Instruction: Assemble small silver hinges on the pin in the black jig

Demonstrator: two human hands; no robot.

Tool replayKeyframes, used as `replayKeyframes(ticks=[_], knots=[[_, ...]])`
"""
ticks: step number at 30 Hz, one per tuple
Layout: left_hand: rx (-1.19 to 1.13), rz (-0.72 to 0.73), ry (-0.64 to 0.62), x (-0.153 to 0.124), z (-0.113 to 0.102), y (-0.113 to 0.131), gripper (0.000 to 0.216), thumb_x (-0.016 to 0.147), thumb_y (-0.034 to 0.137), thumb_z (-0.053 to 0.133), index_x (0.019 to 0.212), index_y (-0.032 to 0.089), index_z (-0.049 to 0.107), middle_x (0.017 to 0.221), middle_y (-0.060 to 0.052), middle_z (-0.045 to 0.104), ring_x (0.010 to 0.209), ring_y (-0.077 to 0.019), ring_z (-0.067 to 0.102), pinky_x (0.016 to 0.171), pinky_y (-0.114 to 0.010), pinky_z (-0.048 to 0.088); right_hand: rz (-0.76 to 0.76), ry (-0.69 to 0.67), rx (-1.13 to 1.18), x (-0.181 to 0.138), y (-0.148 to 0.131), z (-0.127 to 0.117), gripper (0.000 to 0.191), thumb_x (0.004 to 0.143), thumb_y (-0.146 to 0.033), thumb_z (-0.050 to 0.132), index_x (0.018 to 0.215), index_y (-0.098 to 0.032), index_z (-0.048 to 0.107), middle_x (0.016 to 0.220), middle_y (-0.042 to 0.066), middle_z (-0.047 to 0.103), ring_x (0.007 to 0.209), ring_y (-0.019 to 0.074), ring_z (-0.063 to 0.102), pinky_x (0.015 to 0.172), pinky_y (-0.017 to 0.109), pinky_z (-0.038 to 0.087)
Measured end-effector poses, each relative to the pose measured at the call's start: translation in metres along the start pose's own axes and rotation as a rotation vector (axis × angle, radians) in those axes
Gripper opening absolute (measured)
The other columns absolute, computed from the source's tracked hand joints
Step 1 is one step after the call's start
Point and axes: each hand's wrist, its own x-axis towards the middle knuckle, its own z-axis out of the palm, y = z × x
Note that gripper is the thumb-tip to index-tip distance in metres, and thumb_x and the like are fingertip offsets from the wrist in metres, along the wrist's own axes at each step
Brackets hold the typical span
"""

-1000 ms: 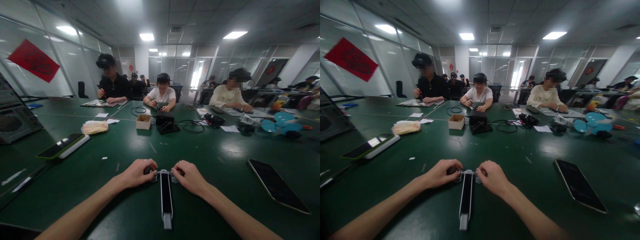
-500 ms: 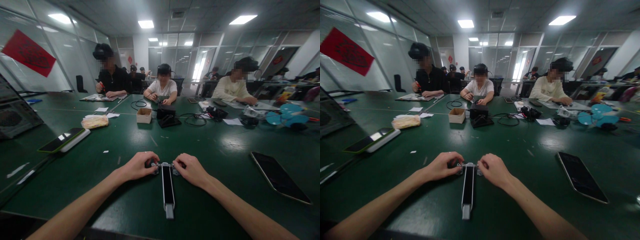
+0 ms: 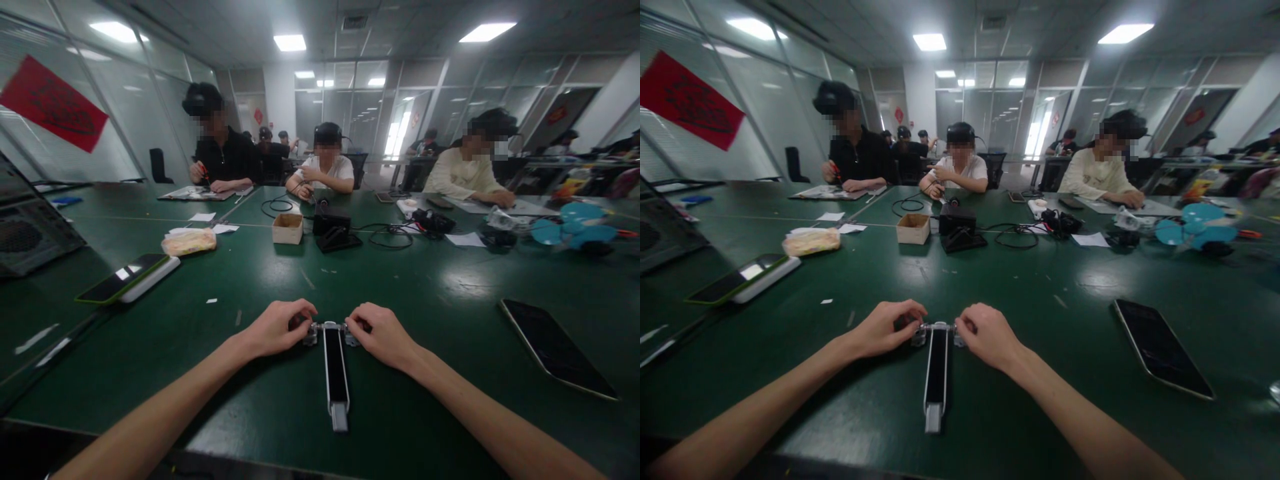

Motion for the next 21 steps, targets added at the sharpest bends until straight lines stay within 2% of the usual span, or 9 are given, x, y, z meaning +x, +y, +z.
replayKeyframes(ticks=[5, 11, 16, 21], knots=[[0.011, 0.047, 0.067, -0.001, -0.001, 0.003, 0.017, 0.082, 0.015, 0.051, 0.096, 0.016, 0.06, 0.082, -0.001, 0.068, 0.067, -0.0117, 0.062, 0.061, -0.021, 0.046, 0.013, -0.013, 0.007, 0.0, -0.001, -0.001, 0.024, 0.089, -0.021, 0.051, 0.066, -0.017, 0.055, 0.067, 0.001, 0.055, 0.061, 0.0135, 0.049, 0.057, 0.027, 0.039], [0.031, 0.035, 0.03, -0.001, 0.001, -0.001, 0.017, 0.084, 0.016, 0.051, 0.099, 0.016, 0.059, 0.081, -0.001, 0.069, 0.069, -0.0129, 0.064, 0.064, -0.022, 0.047, 0.005, -0.009, -0.002, 0.0, -0.001, -0.001, 0.023, 0.089, -0.021, 0.051, 0.068, -0.017, 0.057, 0.068, 0.001, 0.056, 0.061, 0.0135, 0.05, 0.057, 0.027, 0.039], [0.043, 0.088, 0.127, -0.002, 0.0, 0.002, 0.013, 0.084, 0.017, 0.05, 0.093, 0.016, 0.06, 0.079, -0.001, 0.067, 0.068, -0.012, 0.061, 0.062, -0.021, 0.045, -0.021, 0.01, -0.006, 0.0, 0.001, 0.001, 0.022, 0.089, -0.022, 0.051, 0.069, -0.017, 0.058, 0.067, 0.001, 0.057, 0.061, 0.0137, 0.051, 0.057, 0.027, 0.04], [0.089, 0.093, 0.198, -0.001, 0.001, -0.008, 0.013, 0.086, 0.019, 0.049, 0.091, 0.016, 0.06, 0.08, -0.002, 0.067, 0.068, -0.013, 0.061, 0.064, -0.023, 0.045, -0.011, 0.12, 0.038, 0.0, -0.001, 0.001, 0.022, 0.09, -0.025, 0.049, 0.072, -0.018, 0.059, 0.068, 0.002, 0.058, 0.06, 0.014, 0.052, 0.056, 0.026, 0.041]])
